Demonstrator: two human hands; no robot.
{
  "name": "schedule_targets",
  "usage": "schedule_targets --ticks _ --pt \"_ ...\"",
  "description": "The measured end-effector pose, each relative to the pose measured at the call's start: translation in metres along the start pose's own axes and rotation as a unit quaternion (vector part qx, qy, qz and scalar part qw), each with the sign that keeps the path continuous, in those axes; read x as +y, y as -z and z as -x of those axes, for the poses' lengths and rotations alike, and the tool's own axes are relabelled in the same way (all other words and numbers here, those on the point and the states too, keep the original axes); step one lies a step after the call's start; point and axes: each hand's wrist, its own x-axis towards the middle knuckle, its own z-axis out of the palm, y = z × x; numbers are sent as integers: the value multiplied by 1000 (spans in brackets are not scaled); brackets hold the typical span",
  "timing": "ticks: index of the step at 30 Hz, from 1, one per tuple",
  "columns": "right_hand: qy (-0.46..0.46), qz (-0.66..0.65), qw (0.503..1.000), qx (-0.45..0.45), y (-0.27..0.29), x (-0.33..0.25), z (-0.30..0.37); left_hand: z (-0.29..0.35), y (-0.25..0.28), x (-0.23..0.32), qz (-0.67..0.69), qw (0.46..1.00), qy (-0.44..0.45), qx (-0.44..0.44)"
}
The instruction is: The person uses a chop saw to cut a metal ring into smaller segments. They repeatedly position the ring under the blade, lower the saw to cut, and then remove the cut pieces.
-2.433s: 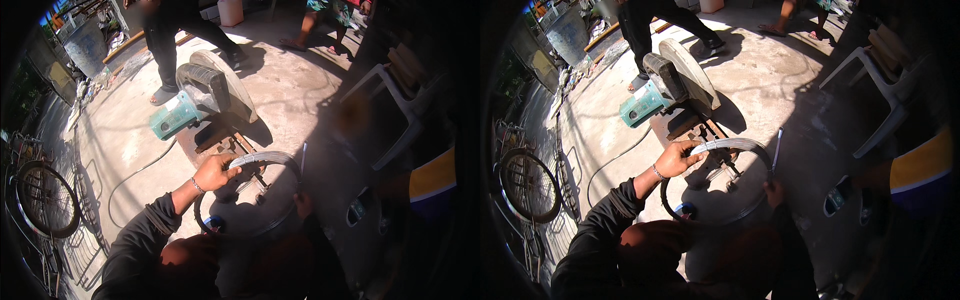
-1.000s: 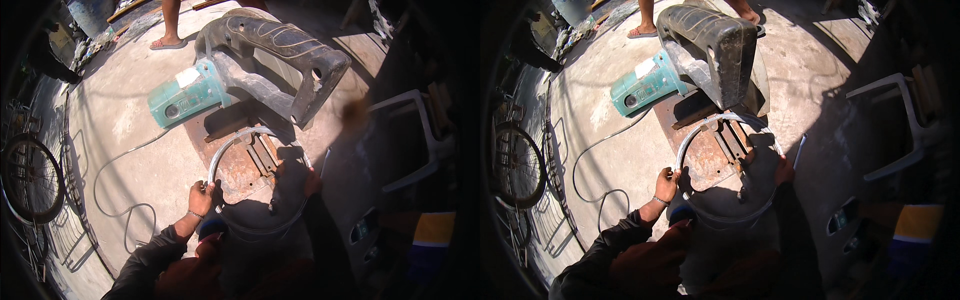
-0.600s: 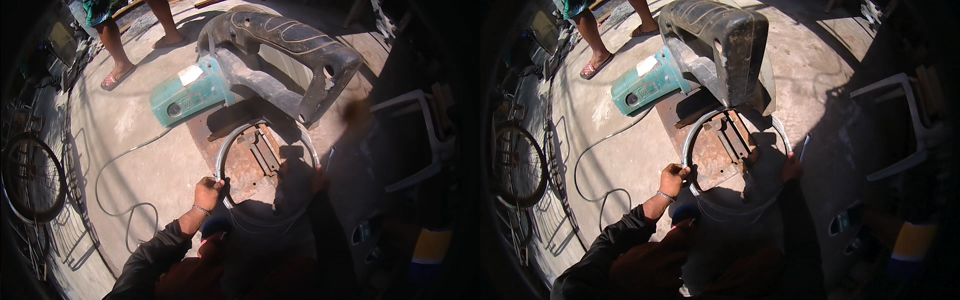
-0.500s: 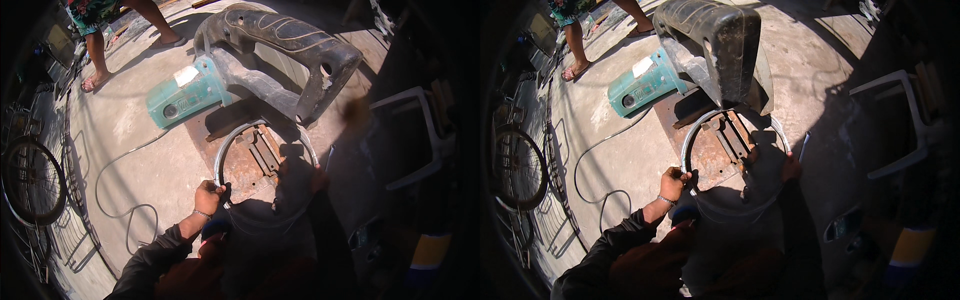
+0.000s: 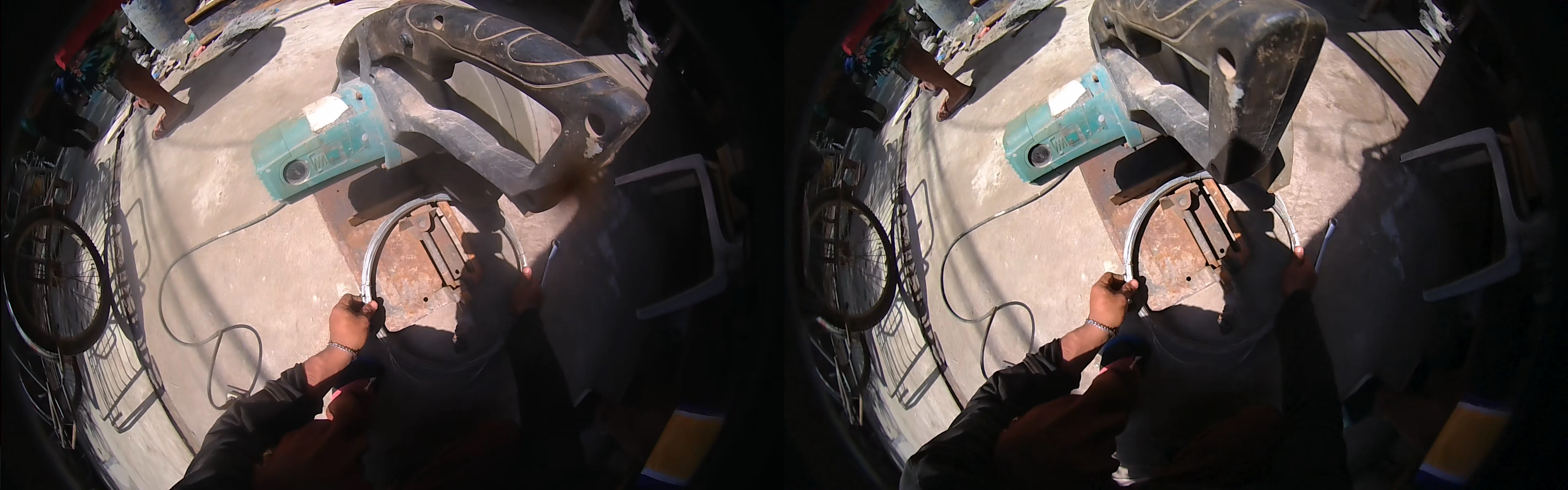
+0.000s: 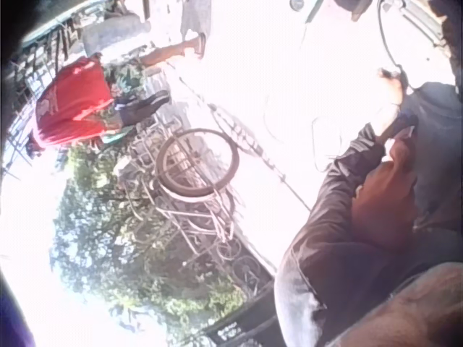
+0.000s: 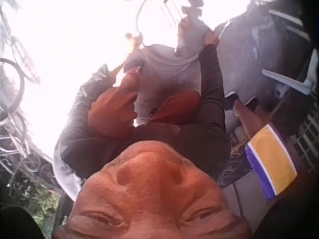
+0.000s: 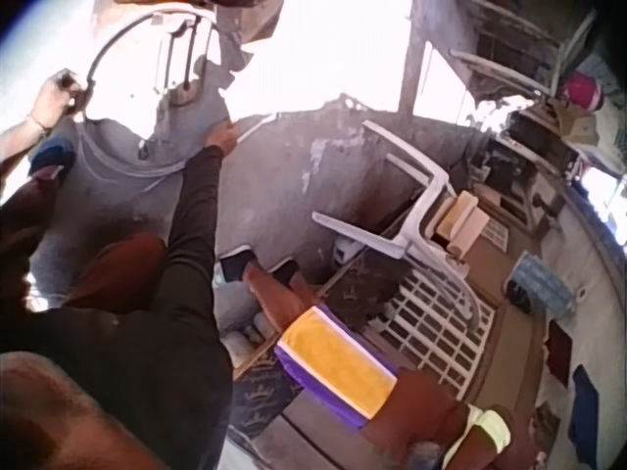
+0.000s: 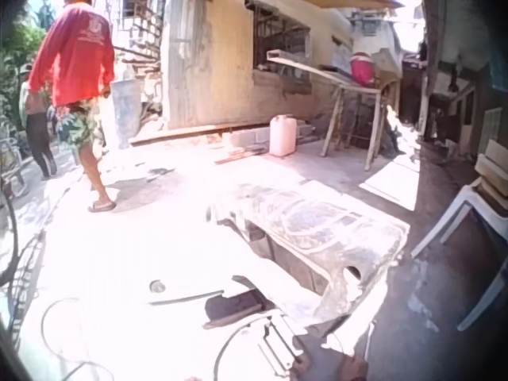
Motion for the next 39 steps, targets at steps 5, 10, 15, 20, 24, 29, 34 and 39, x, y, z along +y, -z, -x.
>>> schedule_targets --ticks 5,10,15,20,24,29,34,39 --pt "-15 56 998 -37 12 -7 0 -1 -6 -4 -60 997 -33 22" --pt "-34 59 997 -37 15 -25 5 -5 -4 -19 -36 999 -9 8" --pt "-52 83 995 -35 18 -27 1 -5 -2 -2 -18 1000 19 -4" --pt "-62 123 989 -60 27 -40 5 -4 -2 10 -65 998 17 1" --pt "-6 142 988 -62 18 -19 -5 -7 -5 -2 -84 996 15 7" --pt "72 143 985 62 24 1 7 -16 -10 -2 -101 995 23 -5" --pt "185 45 949 -253 102 -63 99 -9 -1 4 -83 995 50 -10" --pt "136 -205 928 -280 57 -20 137 -17 -11 0 -27 998 40 -28"
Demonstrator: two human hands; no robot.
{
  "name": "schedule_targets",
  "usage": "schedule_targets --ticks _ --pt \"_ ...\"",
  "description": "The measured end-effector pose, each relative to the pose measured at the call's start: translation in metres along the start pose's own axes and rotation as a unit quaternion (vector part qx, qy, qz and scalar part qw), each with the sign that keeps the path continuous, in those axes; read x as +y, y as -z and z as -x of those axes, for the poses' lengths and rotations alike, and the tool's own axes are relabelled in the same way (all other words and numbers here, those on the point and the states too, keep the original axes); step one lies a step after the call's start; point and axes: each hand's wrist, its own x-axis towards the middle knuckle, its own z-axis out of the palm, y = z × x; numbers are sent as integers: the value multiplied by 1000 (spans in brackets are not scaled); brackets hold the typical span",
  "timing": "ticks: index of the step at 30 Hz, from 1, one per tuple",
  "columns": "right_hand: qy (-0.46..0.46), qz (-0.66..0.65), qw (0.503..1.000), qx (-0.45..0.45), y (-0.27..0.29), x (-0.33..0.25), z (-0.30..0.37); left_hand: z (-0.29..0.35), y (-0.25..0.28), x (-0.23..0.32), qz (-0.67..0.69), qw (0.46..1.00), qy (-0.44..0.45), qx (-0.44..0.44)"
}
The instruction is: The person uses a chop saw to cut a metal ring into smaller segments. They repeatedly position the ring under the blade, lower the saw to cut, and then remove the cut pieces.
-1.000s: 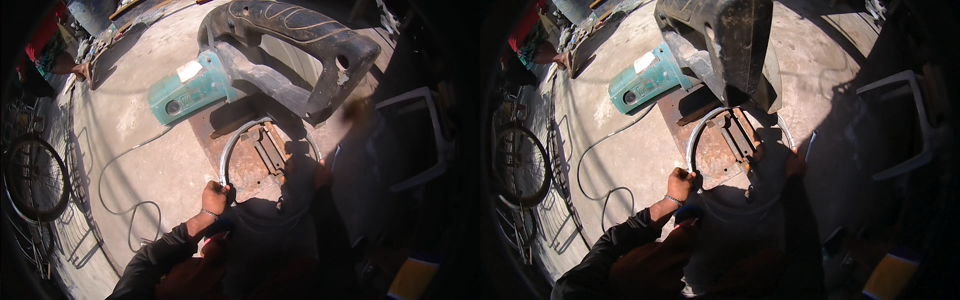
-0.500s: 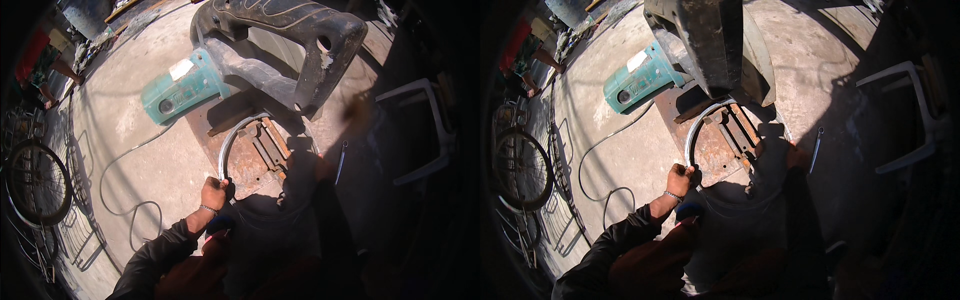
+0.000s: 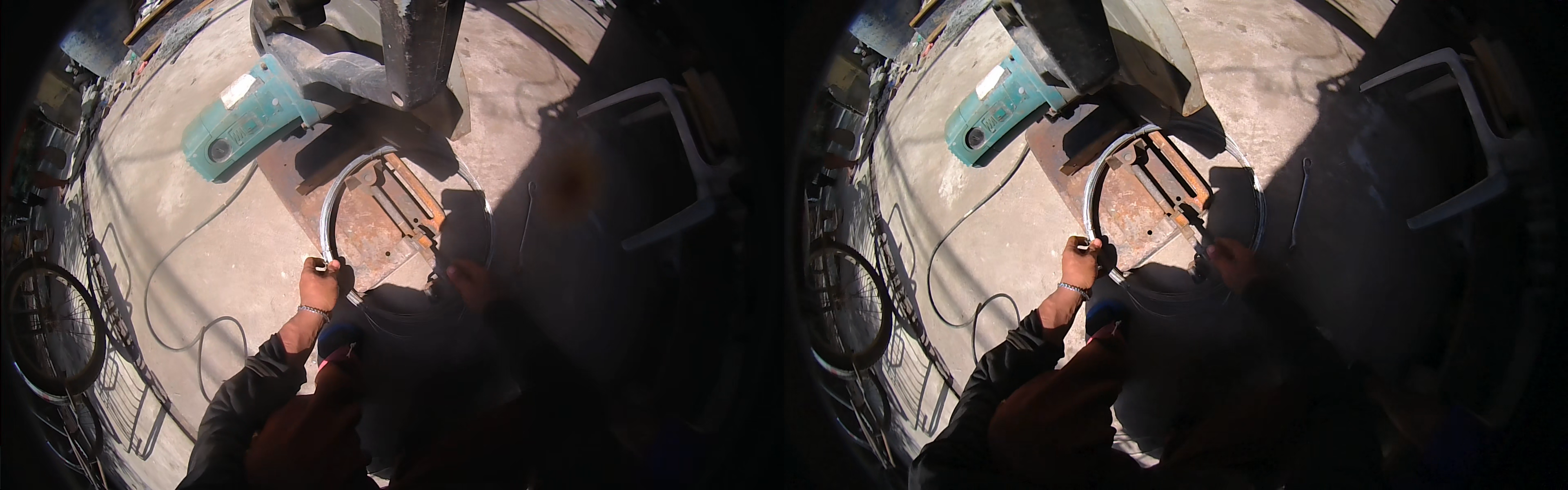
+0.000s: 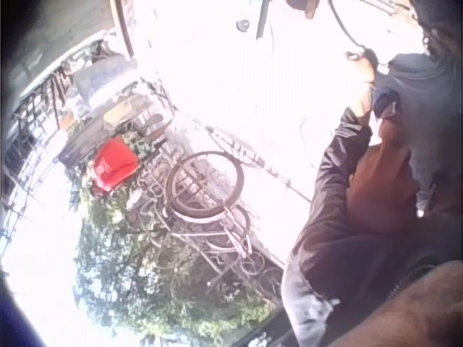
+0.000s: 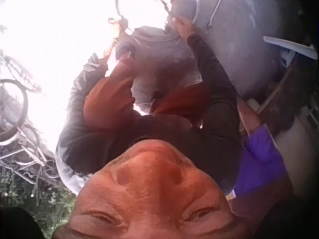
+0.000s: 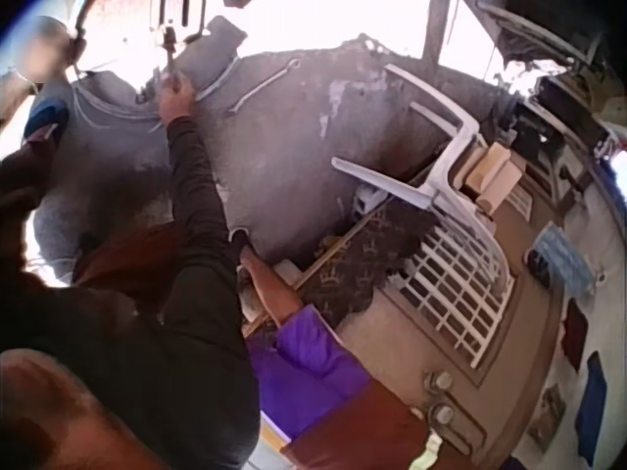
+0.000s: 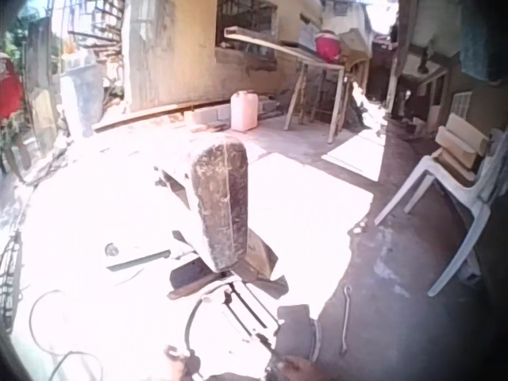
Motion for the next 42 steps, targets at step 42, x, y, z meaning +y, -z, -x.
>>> schedule_targets --ticks 42 --pt "-10 67 978 195 -20 -62 52 3 1 -8 -42 998 -22 31"
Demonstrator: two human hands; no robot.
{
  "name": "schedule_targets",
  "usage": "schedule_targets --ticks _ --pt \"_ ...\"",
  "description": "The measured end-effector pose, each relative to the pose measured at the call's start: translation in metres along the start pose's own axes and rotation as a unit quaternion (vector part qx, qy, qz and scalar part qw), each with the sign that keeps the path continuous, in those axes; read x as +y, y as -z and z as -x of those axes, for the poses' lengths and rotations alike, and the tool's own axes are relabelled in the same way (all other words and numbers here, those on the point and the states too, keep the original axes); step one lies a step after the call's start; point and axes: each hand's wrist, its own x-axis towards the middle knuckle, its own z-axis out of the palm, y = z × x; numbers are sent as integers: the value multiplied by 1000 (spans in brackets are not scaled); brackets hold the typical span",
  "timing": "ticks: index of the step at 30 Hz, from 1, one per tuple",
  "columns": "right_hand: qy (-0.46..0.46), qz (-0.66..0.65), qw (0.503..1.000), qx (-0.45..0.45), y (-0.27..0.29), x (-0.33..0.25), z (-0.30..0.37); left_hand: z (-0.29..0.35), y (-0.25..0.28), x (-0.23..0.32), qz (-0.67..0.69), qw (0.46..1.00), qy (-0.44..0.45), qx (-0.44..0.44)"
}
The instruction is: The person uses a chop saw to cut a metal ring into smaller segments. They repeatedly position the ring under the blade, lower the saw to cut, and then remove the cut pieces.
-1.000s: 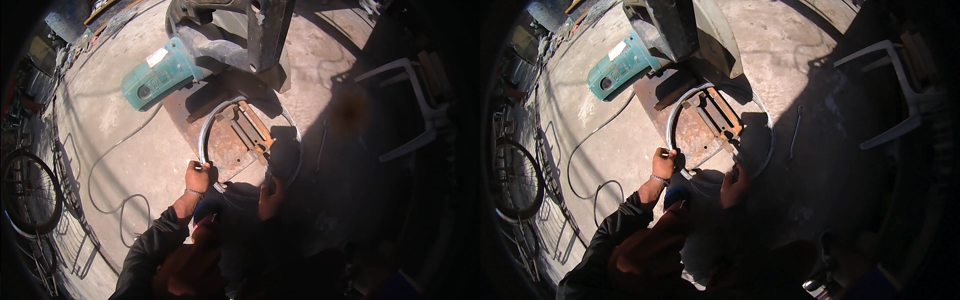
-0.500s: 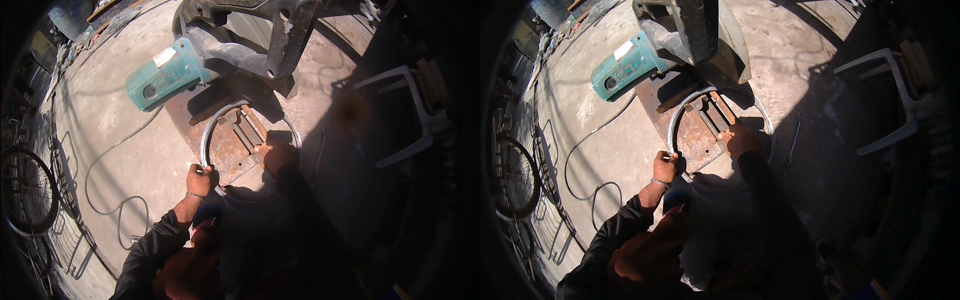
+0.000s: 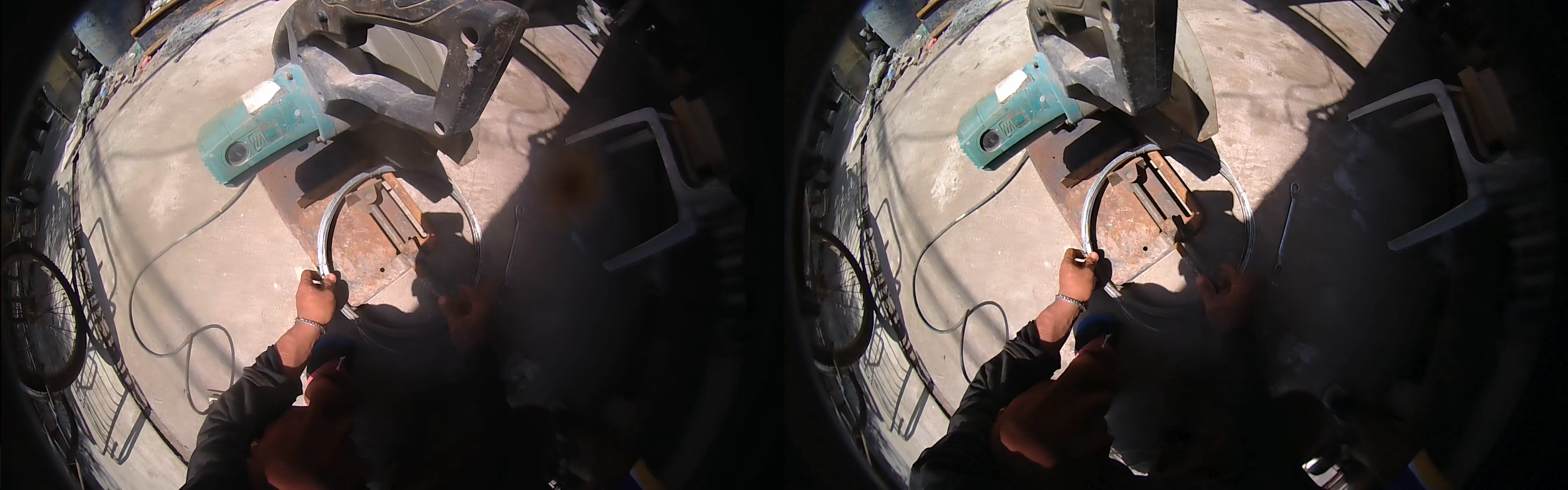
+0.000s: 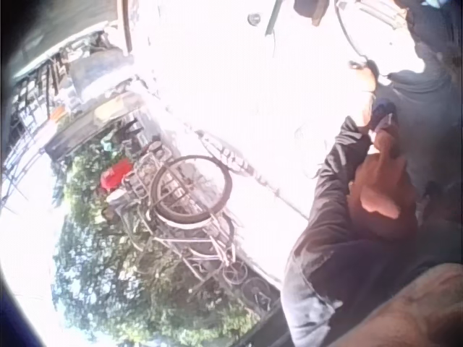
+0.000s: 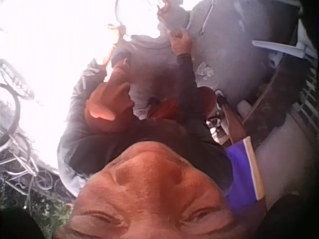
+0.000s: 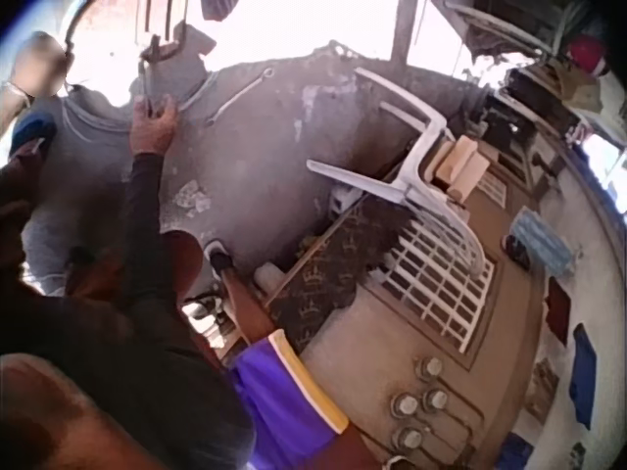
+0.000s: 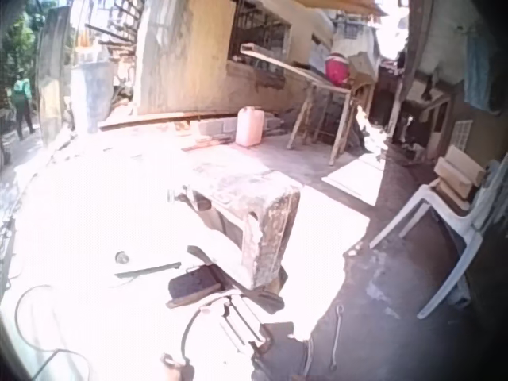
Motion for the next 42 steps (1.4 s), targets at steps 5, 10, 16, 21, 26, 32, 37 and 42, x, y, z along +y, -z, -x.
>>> schedule_targets --ticks 5,10,16,21,26,32,37,42 --pt "21 68 996 55 -19 -8 31 -1 -1 0 0 1000 10 -8" --pt "-28 -42 995 86 -33 38 -1 0 -2 -1 8 1000 11 -10" --pt "-116 -15 993 -5 -42 67 -39 3 0 11 -32 999 -14 -1" --pt "9 163 979 -125 -69 46 1 2 2 1 -23 1000 12 0" --pt "92 78 991 50 -58 -3 43 0 -1 -7 -17 1000 4 11" --pt "0 10 996 88 -24 22 -30 -2 -2 -1 9 1000 4 -13" --pt "51 149 987 -30 -62 71 -32 -3 -3 0 -8 1000 -10 -7" --pt "112 105 987 56 -79 15 41 -2 -5 -4 1 1000 -5 -6"
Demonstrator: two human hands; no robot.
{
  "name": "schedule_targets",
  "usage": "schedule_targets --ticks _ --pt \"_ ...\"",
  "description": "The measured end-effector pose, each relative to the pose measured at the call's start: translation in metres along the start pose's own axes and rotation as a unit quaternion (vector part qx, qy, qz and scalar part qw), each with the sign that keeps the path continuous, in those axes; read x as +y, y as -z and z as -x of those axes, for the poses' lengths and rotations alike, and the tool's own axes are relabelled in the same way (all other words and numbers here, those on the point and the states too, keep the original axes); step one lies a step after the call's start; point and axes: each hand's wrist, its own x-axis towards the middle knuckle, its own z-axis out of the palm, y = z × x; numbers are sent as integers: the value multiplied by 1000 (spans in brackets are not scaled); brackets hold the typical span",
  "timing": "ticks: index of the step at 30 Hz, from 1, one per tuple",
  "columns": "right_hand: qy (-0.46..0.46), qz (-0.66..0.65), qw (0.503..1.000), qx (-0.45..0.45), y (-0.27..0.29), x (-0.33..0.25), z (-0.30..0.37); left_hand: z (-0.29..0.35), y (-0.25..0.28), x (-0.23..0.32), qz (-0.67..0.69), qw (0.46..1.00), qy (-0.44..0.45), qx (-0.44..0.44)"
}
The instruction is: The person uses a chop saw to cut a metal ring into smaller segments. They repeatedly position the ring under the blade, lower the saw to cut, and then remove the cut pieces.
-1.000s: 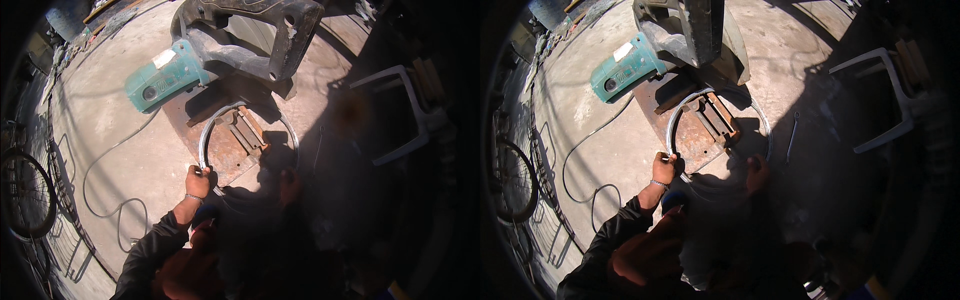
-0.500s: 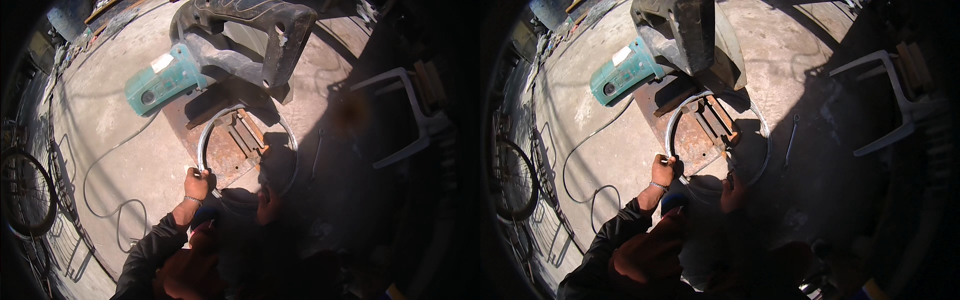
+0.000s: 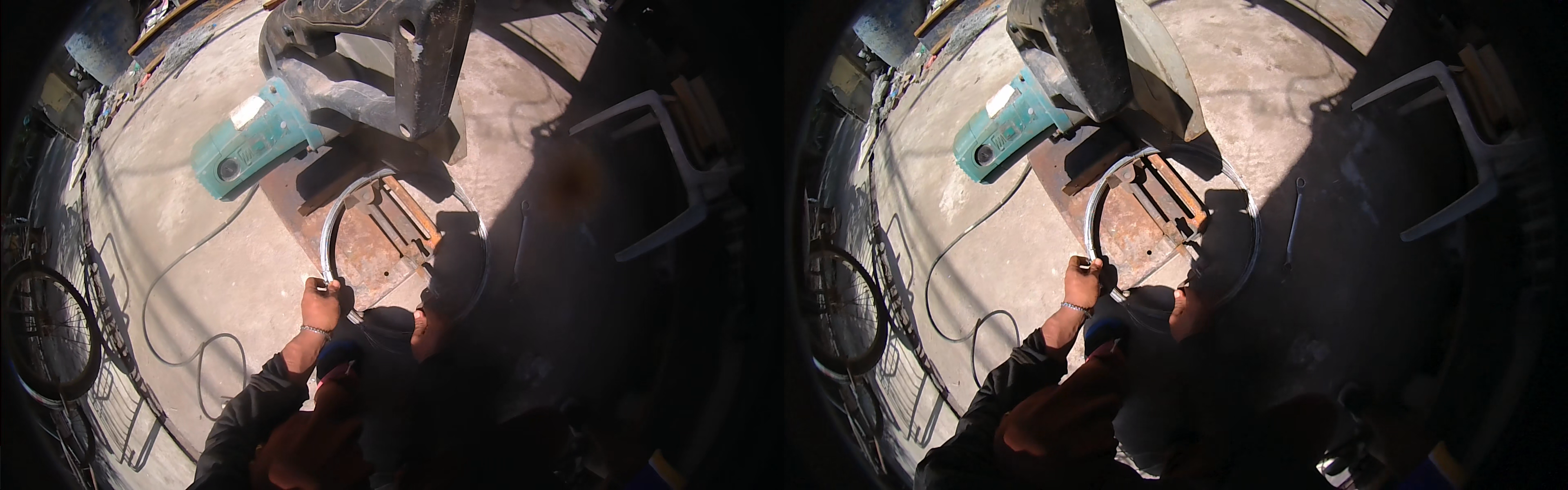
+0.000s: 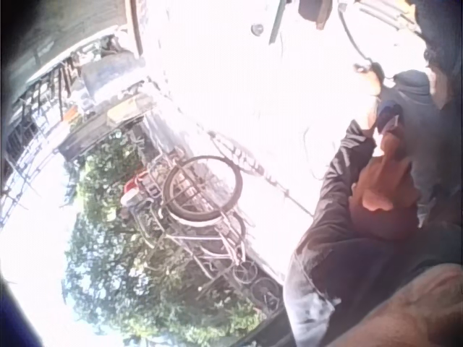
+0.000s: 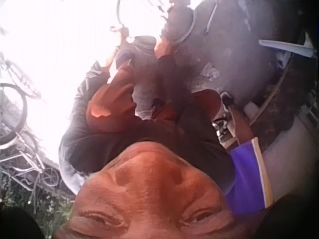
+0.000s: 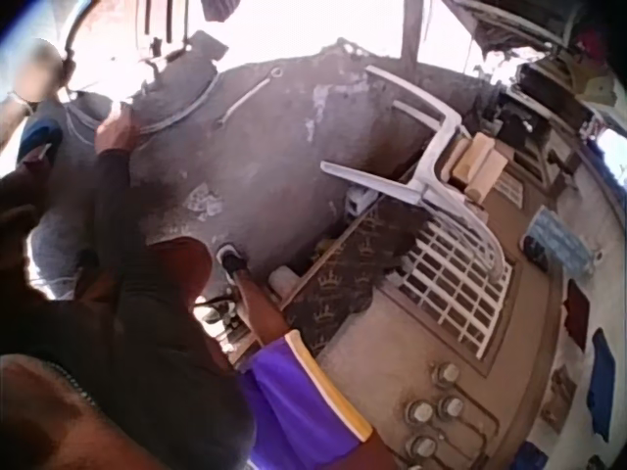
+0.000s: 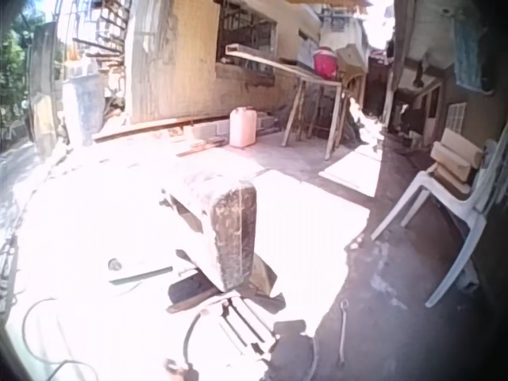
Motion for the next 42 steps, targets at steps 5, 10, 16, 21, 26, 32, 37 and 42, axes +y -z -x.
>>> schedule_targets --ticks 5,10,16,21,26,32,37,42 --pt "-90 -100 988 69 35 5 -47 10 11 16 15 1000 24 -1" --pt "-188 -157 966 -82 -16 113 -79 1 0 3 -13 1000 8 -12" --pt "-127 -127 982 -55 -4 13 -2 3 6 -3 -13 1000 -2 -9" --pt "-109 -103 987 51 37 21 -59 2 5 -1 2 1000 9 -2" --pt "-130 -45 987 -86 -2 62 -67 -4 1 -5 -14 1000 -10 -8" --pt "-51 -66 994 -66 6 -3 -7 6 9 7 -39 999 -3 12" --pt "-103 -74 992 26 46 -7 -48 8 4 12 -46 999 -18 17" --pt "-106 -41 993 33 35 38 -75 12 11 51 -59 998 -20 -13"
